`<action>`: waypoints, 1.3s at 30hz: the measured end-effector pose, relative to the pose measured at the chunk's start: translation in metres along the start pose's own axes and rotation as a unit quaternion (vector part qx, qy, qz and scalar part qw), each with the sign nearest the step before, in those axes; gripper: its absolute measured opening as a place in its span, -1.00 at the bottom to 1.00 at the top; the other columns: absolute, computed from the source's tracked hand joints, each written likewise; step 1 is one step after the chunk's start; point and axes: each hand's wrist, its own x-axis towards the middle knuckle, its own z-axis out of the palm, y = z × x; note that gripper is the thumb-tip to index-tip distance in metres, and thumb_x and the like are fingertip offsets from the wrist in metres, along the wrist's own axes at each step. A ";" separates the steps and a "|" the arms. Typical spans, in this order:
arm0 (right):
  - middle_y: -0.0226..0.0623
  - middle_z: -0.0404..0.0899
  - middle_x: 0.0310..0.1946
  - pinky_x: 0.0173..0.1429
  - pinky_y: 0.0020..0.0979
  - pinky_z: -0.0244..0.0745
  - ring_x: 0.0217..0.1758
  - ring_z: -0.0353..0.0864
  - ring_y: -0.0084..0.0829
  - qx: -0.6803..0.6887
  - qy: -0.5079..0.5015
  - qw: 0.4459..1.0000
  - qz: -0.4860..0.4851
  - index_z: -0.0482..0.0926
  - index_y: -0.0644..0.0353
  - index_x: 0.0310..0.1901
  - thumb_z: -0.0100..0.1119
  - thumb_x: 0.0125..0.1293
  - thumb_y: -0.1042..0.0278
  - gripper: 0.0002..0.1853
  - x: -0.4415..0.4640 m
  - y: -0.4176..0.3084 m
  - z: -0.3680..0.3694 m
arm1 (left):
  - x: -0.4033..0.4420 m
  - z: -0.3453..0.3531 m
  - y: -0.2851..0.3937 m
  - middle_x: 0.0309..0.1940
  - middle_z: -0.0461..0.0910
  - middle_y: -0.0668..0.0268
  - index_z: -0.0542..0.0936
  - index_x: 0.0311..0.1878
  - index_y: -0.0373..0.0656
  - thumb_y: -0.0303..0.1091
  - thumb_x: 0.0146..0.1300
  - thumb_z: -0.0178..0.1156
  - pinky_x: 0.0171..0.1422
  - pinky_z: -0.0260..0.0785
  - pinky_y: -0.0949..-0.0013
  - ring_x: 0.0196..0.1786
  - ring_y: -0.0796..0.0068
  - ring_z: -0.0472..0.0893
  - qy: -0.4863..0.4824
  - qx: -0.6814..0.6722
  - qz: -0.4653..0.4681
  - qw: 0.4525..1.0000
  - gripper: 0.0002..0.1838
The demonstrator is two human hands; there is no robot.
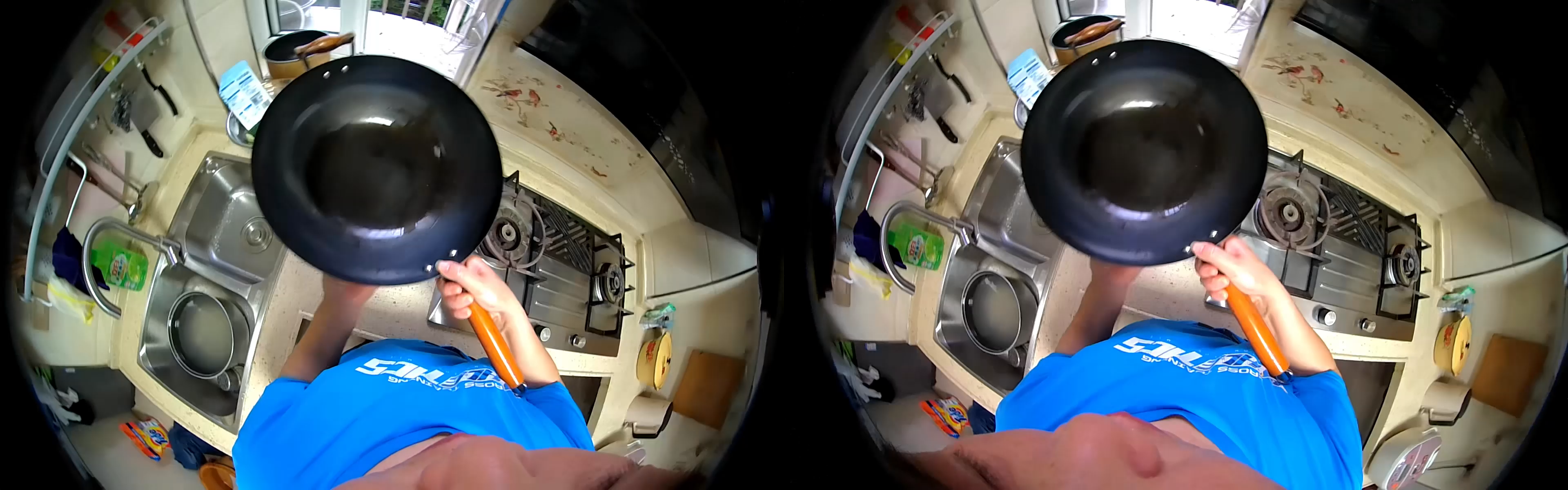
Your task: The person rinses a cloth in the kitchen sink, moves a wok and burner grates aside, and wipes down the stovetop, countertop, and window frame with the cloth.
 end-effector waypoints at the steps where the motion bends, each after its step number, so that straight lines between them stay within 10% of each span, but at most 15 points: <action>1: -0.62 0.21 -0.66 -0.68 -0.64 0.01 -0.71 0.13 -0.77 0.021 -0.020 0.999 0.022 0.34 0.05 -0.47 0.06 0.40 0.21 -0.72 -0.004 0.004 -0.002 | -0.004 -0.033 0.012 0.32 0.33 0.18 0.33 0.30 -0.19 -0.12 0.44 -0.11 0.50 0.01 0.15 0.30 0.24 0.38 -0.177 0.002 0.000 0.984 -0.52; 9: -0.56 0.21 -0.66 -0.71 -0.62 -0.02 -0.72 0.15 -0.75 0.130 -0.144 0.969 0.155 0.35 0.07 -0.42 0.08 0.39 0.30 -0.78 -0.016 0.028 0.003 | -0.027 0.004 0.042 0.33 0.31 0.18 0.31 0.32 -0.18 -0.13 0.44 -0.12 0.49 0.02 0.13 0.31 0.24 0.36 0.186 0.062 0.058 0.979 -0.51; 39: -0.52 0.27 -0.70 -0.71 -0.57 0.10 -0.75 0.19 -0.71 0.076 -0.052 0.996 0.001 0.38 0.14 -0.58 0.09 0.37 0.20 -0.64 -0.054 0.037 -0.029 | -0.038 0.013 0.048 0.37 0.25 0.20 0.23 0.37 -0.15 -0.16 0.46 -0.18 0.49 0.03 0.07 0.37 0.21 0.28 0.248 0.173 -0.011 0.953 -0.51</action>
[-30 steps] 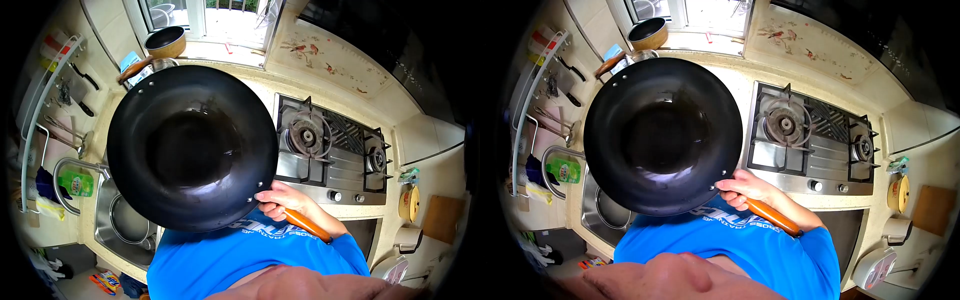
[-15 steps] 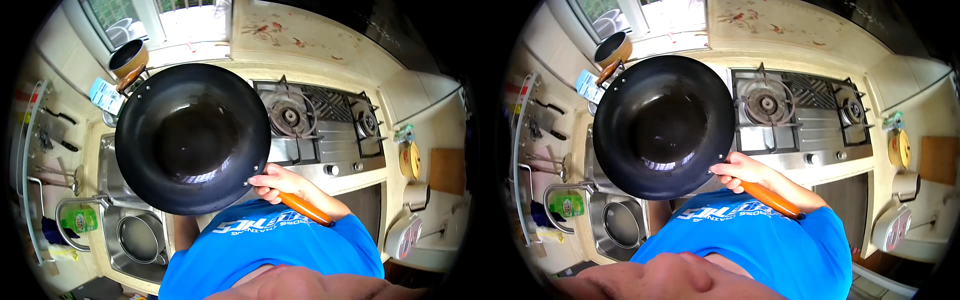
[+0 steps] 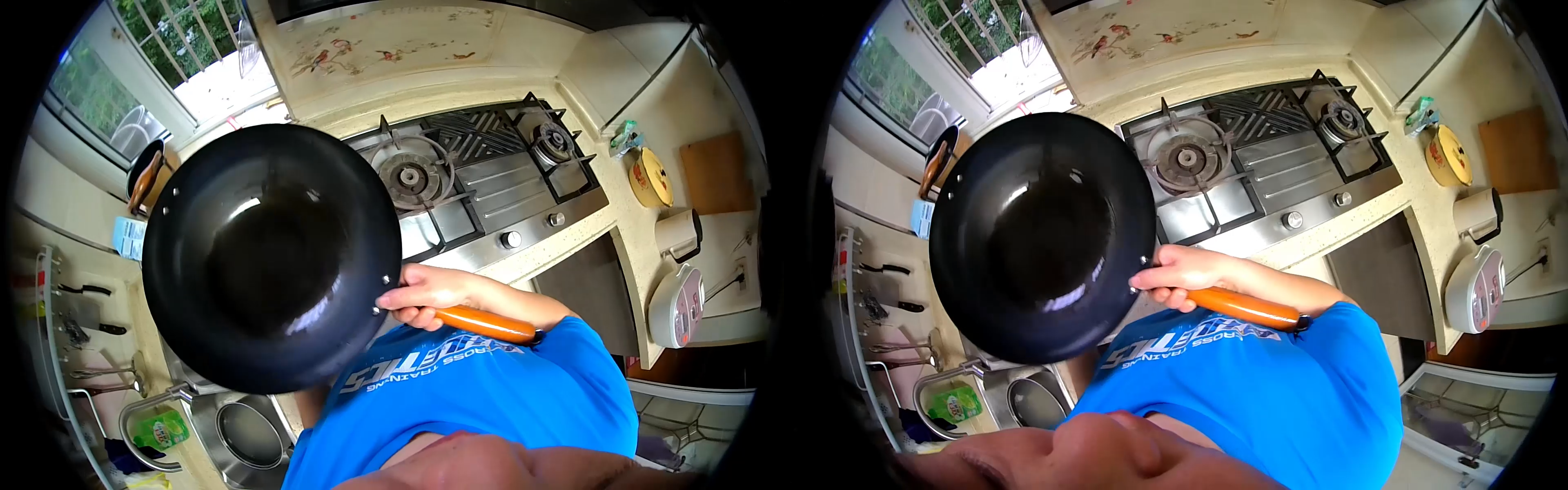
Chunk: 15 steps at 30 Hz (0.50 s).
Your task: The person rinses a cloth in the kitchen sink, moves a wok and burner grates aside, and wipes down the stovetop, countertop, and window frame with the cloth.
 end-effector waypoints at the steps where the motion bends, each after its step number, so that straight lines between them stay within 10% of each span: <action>1: -0.53 0.27 -0.69 -0.71 -0.58 0.09 -0.74 0.19 -0.72 -0.001 -0.014 1.000 0.018 0.37 0.13 -0.57 0.09 0.38 0.19 -0.64 -0.007 0.004 -0.004 | -0.003 0.002 0.000 0.37 0.25 0.20 0.22 0.38 -0.15 -0.16 0.46 -0.18 0.49 0.03 0.07 0.37 0.21 0.28 0.002 0.005 0.004 1.000 -0.51; 15: -0.51 0.28 -0.64 -0.69 -0.58 0.14 -0.71 0.21 -0.70 -0.083 -0.118 0.990 -0.007 0.39 0.16 -0.38 0.09 0.37 0.28 -0.80 -0.051 0.011 -0.016 | -0.016 0.051 -0.028 0.39 0.21 0.20 0.18 0.40 -0.14 -0.18 0.47 -0.21 0.48 0.04 0.04 0.40 0.20 0.25 -0.046 0.006 0.007 0.999 -0.50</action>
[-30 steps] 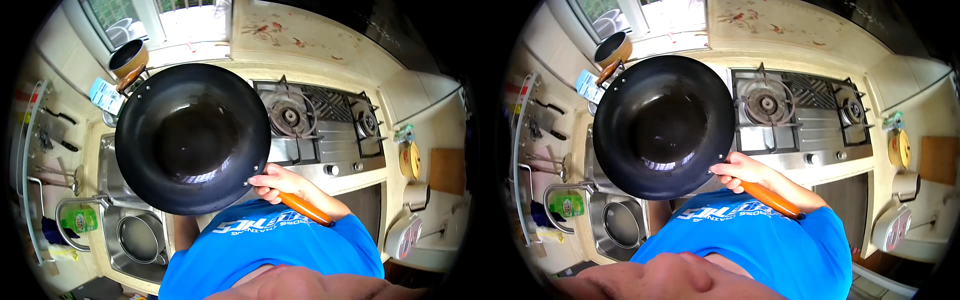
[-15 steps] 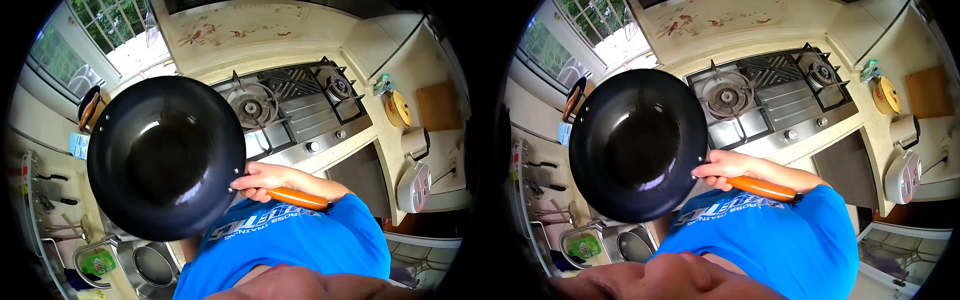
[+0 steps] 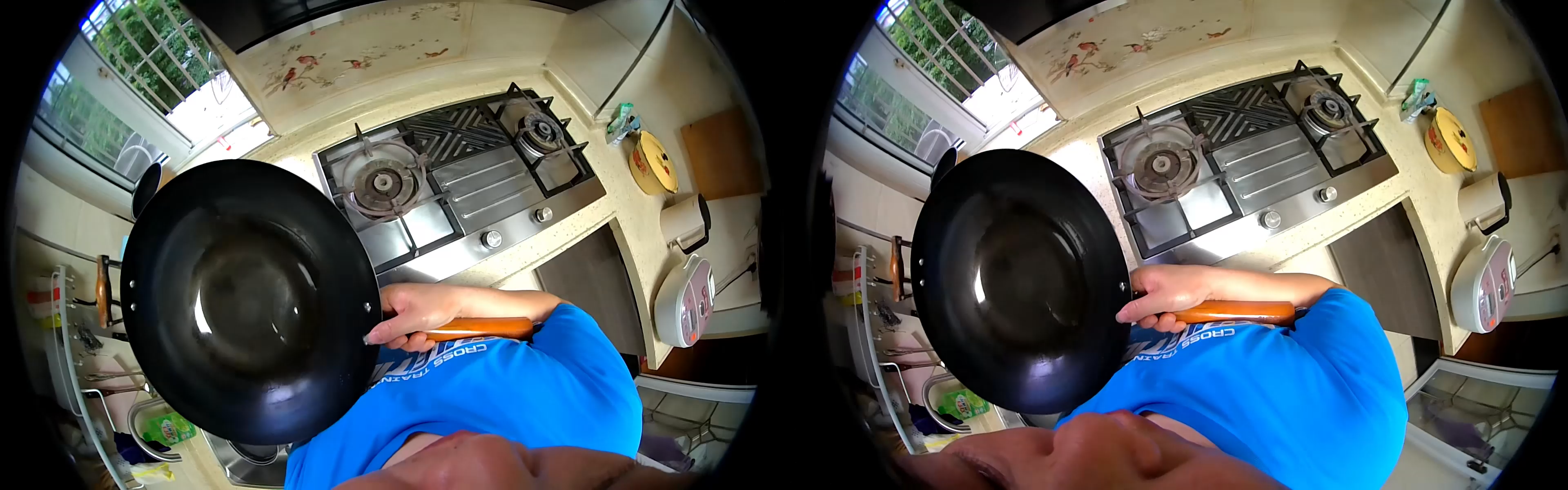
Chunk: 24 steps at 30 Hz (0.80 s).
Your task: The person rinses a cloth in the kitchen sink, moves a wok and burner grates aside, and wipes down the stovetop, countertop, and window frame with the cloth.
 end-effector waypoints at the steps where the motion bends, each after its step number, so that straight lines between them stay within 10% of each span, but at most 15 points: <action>1: -0.51 0.28 -0.64 -0.69 -0.58 0.14 -0.71 0.21 -0.70 0.001 0.000 1.000 -0.006 0.39 0.16 -0.38 0.09 0.37 0.28 -0.80 -0.006 0.000 -0.002 | 0.002 0.004 -0.003 0.39 0.21 0.20 0.18 0.40 -0.14 -0.18 0.47 -0.21 0.48 0.04 0.04 0.40 0.20 0.25 -0.006 -0.002 -0.004 1.000 -0.50; 13: -0.56 0.23 -0.72 -0.70 -0.65 -0.02 -0.75 0.15 -0.78 0.184 0.107 0.972 -0.099 0.33 0.12 -0.62 0.08 0.40 0.22 -0.60 -0.143 0.023 -0.065 | 0.022 0.037 -0.032 0.41 0.19 0.21 0.15 0.43 -0.12 -0.19 0.47 -0.24 0.48 0.04 0.02 0.42 0.19 0.22 -0.006 -0.122 0.011 0.992 -0.49; 15: -0.59 0.21 -0.72 -0.70 -0.65 -0.04 -0.74 0.13 -0.79 0.171 0.181 0.960 -0.131 0.33 0.11 -0.62 0.09 0.40 0.21 -0.59 -0.169 0.025 -0.075 | 0.019 0.076 -0.046 0.46 0.08 0.19 0.07 0.46 -0.11 -0.20 0.46 -0.22 0.49 0.01 0.00 0.49 0.15 0.06 -0.213 -0.061 -0.042 0.974 -0.46; 24: -0.72 0.19 -0.74 -0.73 -0.73 -0.02 -0.78 0.10 -0.86 0.139 0.473 0.841 -0.224 0.33 0.00 -0.62 0.18 0.28 0.38 -0.67 -0.295 0.036 -0.164 | -0.031 0.035 -0.062 0.46 0.07 0.15 0.11 0.44 -0.14 -0.16 0.41 -0.19 0.46 0.02 -0.13 0.49 0.05 0.04 0.014 -0.037 -0.016 0.999 -0.43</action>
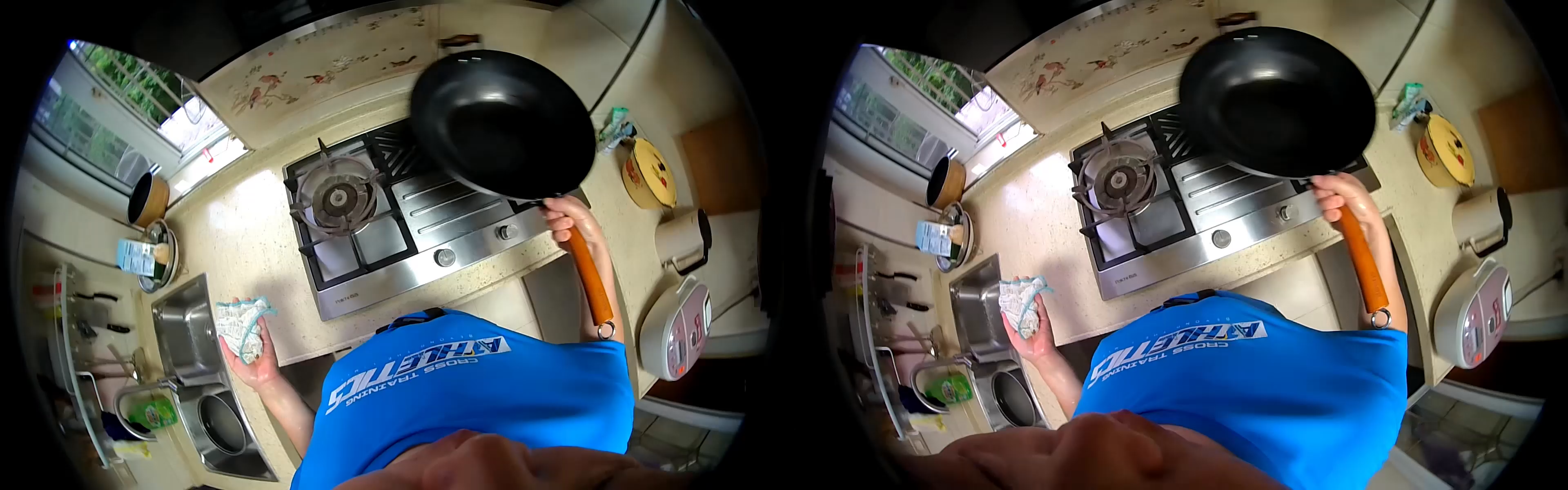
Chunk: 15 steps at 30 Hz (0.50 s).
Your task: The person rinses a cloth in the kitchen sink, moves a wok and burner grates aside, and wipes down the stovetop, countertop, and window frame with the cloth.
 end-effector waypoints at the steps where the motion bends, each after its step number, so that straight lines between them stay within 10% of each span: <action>1: -0.68 0.25 -0.69 -0.73 -0.75 0.03 -0.75 0.15 -0.88 0.027 0.017 0.999 -0.005 0.36 0.05 -0.57 0.17 0.29 0.39 -0.72 0.003 -0.003 -0.019 | -0.008 -0.001 -0.001 0.46 0.07 0.15 0.11 0.44 -0.14 -0.16 0.41 -0.19 0.46 0.02 -0.13 0.49 0.05 0.04 0.006 -0.001 0.009 1.000 -0.43; 15: -0.64 0.28 -0.63 -0.71 -0.76 0.17 -0.71 0.22 -0.87 0.269 0.024 0.961 0.060 0.41 0.38 -0.26 0.13 0.33 0.39 -0.80 0.055 -0.011 -0.139 | -0.048 0.020 -0.018 0.38 0.22 0.08 0.22 0.37 -0.21 -0.12 0.40 -0.18 0.36 0.19 -0.14 0.41 -0.03 0.19 0.148 0.079 0.057 0.984 -0.44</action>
